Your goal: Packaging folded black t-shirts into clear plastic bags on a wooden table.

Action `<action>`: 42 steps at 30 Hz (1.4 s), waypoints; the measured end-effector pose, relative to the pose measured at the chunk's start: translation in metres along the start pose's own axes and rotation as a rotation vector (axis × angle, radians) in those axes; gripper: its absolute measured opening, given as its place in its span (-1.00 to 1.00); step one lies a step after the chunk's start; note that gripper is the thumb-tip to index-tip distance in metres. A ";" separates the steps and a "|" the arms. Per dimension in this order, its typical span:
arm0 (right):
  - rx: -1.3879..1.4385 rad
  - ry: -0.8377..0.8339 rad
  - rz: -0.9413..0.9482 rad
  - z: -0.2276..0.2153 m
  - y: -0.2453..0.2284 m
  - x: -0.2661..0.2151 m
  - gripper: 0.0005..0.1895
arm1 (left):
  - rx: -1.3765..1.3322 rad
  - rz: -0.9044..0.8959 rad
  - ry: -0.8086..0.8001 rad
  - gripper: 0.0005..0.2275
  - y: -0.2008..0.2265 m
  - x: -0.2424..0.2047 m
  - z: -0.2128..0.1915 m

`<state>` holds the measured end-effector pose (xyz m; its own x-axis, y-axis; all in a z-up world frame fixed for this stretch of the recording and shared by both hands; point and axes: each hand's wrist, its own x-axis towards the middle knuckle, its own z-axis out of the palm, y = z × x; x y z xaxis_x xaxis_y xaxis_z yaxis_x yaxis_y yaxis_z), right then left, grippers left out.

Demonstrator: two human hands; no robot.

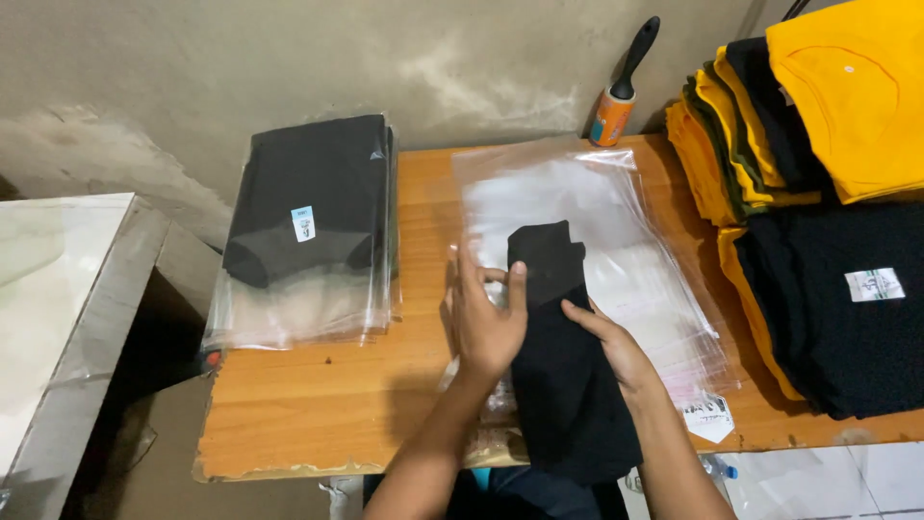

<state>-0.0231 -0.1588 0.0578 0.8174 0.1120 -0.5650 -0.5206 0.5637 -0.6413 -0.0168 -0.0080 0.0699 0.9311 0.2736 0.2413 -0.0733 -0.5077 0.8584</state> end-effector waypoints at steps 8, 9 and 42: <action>-0.006 0.004 -0.052 -0.008 0.000 0.009 -0.40 | -0.046 -0.273 -0.096 0.32 0.014 0.012 -0.010; 0.014 0.022 -0.056 -0.004 -0.005 0.003 -0.46 | -0.108 -0.271 -0.131 0.31 0.020 0.010 -0.012; -0.082 0.142 -0.122 -0.002 -0.059 -0.035 -0.54 | -0.766 -0.249 -0.739 -0.22 0.049 -0.077 -0.034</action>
<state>-0.0214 -0.1980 0.1141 0.8358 -0.0732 -0.5442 -0.4425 0.4970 -0.7465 -0.1039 -0.0264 0.1084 0.9166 -0.3897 -0.0899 0.1823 0.2072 0.9611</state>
